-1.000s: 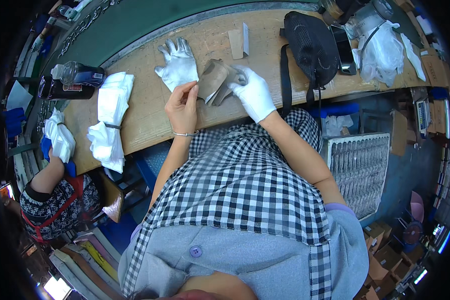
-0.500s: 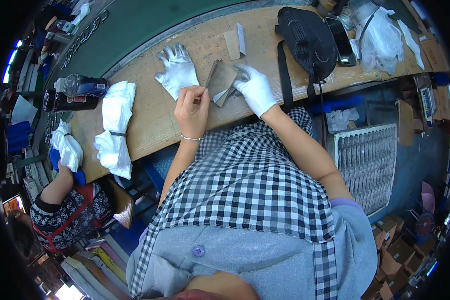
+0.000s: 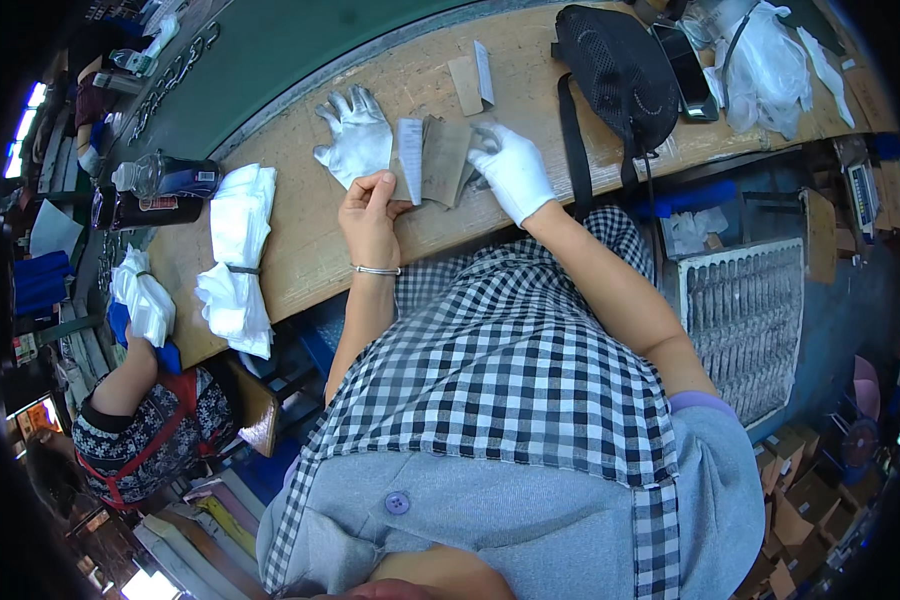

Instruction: The person flips through paper cards on the workbench, puts on gloves, gathers metal hardware from a conveyor belt, and stacks the pieces together by hand.

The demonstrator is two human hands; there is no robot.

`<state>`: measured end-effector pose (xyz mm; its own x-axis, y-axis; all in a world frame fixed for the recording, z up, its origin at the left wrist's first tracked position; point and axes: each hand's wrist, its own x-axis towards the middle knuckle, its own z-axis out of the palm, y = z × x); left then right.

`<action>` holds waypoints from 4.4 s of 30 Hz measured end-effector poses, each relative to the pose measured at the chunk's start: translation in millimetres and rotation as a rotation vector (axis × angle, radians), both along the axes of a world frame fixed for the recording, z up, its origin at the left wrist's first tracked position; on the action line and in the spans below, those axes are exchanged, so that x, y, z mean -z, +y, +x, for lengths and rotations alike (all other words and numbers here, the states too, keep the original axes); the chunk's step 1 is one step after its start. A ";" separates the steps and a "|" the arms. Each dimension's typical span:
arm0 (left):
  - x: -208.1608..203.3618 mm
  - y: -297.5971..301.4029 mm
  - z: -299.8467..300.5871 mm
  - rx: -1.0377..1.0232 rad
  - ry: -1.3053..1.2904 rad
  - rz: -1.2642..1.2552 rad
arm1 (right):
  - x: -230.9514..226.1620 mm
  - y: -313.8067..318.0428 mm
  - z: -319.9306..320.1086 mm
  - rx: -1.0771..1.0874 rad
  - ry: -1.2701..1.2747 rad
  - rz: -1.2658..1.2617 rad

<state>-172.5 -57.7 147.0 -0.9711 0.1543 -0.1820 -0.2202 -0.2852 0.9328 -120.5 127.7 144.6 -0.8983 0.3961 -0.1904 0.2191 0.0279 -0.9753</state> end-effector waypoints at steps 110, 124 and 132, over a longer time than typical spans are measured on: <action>-30.6 -49.2 -7.6 -0.177 0.542 -0.758 | -8.0 -10.9 1.9 0.047 0.015 0.076; -29.6 -9.1 9.1 -0.060 1.036 -1.135 | -1.8 -8.7 1.6 0.050 0.009 0.093; -23.7 -5.1 6.4 -0.072 1.023 -1.114 | 3.1 -6.4 3.0 0.044 0.052 0.087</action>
<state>-166.1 -62.8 170.7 -0.7474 0.3453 0.5675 0.6208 0.6673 0.4115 -117.5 121.3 141.5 -0.8874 0.4485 -0.1069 0.1709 0.1048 -0.9797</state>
